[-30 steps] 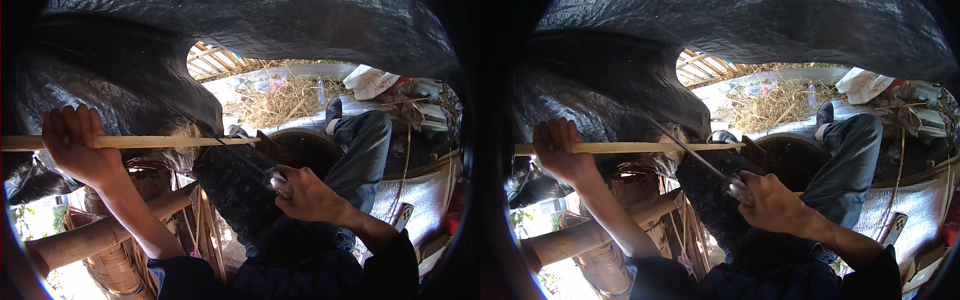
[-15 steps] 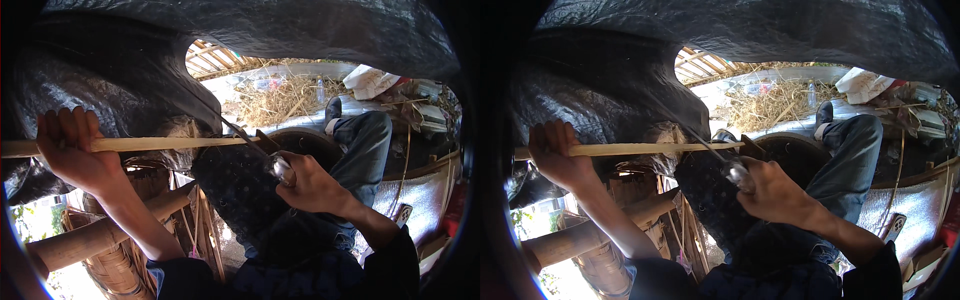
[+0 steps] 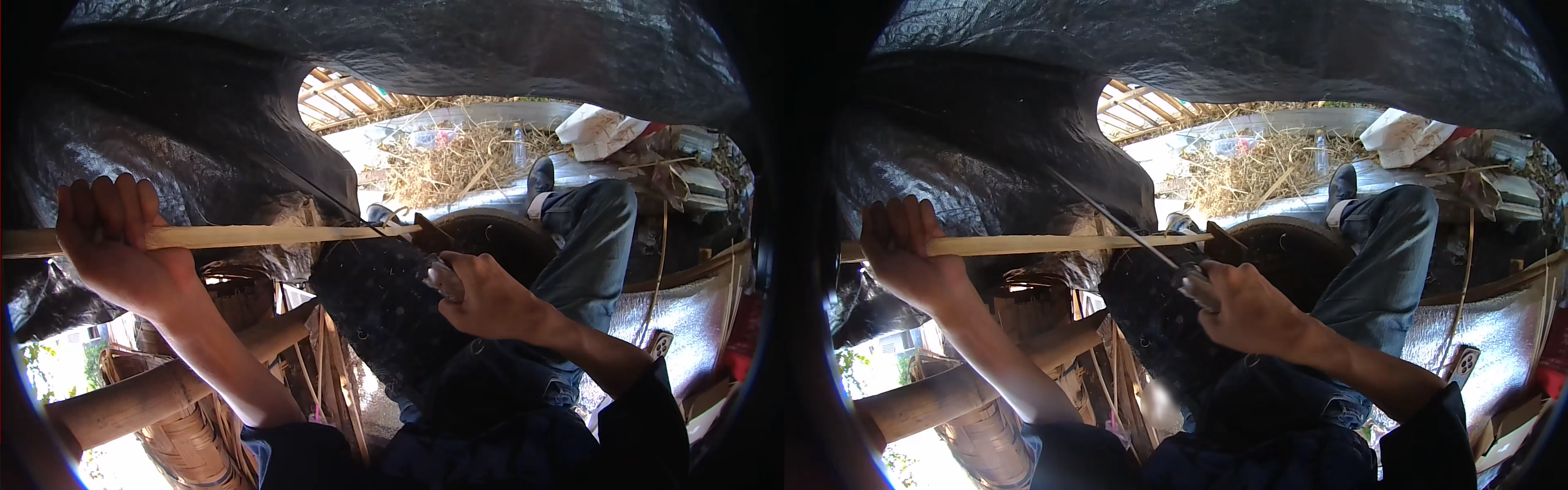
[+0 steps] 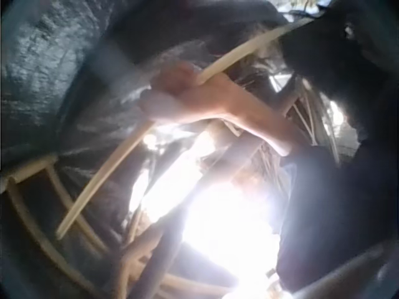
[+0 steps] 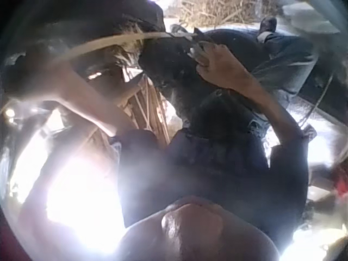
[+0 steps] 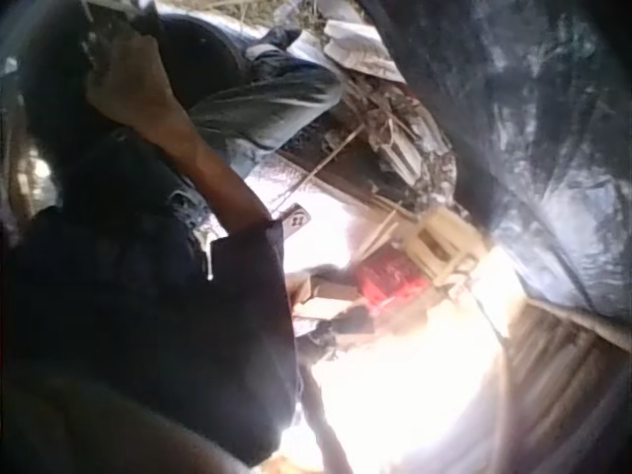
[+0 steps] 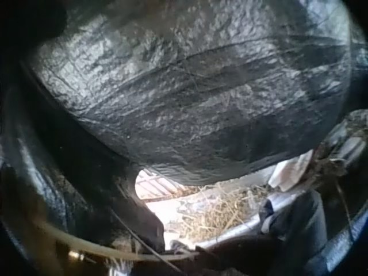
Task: The person holds a bamboo strip in one hand and repeatedly shaves and scrapes along its surface using a knife.
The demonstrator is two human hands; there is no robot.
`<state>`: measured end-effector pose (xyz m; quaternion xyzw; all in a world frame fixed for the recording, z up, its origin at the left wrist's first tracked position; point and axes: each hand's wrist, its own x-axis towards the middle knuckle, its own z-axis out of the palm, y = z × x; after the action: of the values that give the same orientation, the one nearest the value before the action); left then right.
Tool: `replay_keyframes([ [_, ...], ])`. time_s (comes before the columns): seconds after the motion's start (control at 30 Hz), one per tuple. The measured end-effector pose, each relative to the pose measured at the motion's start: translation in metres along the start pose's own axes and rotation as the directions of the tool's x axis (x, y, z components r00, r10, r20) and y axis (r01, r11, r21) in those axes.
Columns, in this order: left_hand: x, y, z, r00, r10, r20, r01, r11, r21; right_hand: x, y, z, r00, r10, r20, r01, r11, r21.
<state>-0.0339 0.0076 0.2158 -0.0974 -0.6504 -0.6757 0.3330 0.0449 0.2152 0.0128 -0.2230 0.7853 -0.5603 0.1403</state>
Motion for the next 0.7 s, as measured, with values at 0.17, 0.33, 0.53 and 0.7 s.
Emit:
replay_keyframes([
  [0.17,0.000,0.002,-0.005,0.999,-0.003,0.042,0.004,1.000,-0.016,-0.009,-0.001,0.008,0.994,0.104,0.043,-0.109,0.982,0.155],
  [0.33,0.001,-0.005,0.010,0.982,0.058,-0.178,-0.020,0.978,0.207,-0.023,0.086,0.035,0.903,0.412,0.125,-0.402,0.911,-0.095],
  [0.53,0.003,0.000,-0.001,0.998,-0.008,-0.065,0.012,0.998,0.058,-0.004,0.031,-0.015,0.964,0.260,0.050,-0.261,0.965,0.015],
  [0.7,0.003,-0.004,0.008,0.989,0.029,-0.146,-0.009,0.990,0.138,-0.018,0.007,-0.003,0.968,-0.109,-0.227,0.108,0.994,-0.017],
])
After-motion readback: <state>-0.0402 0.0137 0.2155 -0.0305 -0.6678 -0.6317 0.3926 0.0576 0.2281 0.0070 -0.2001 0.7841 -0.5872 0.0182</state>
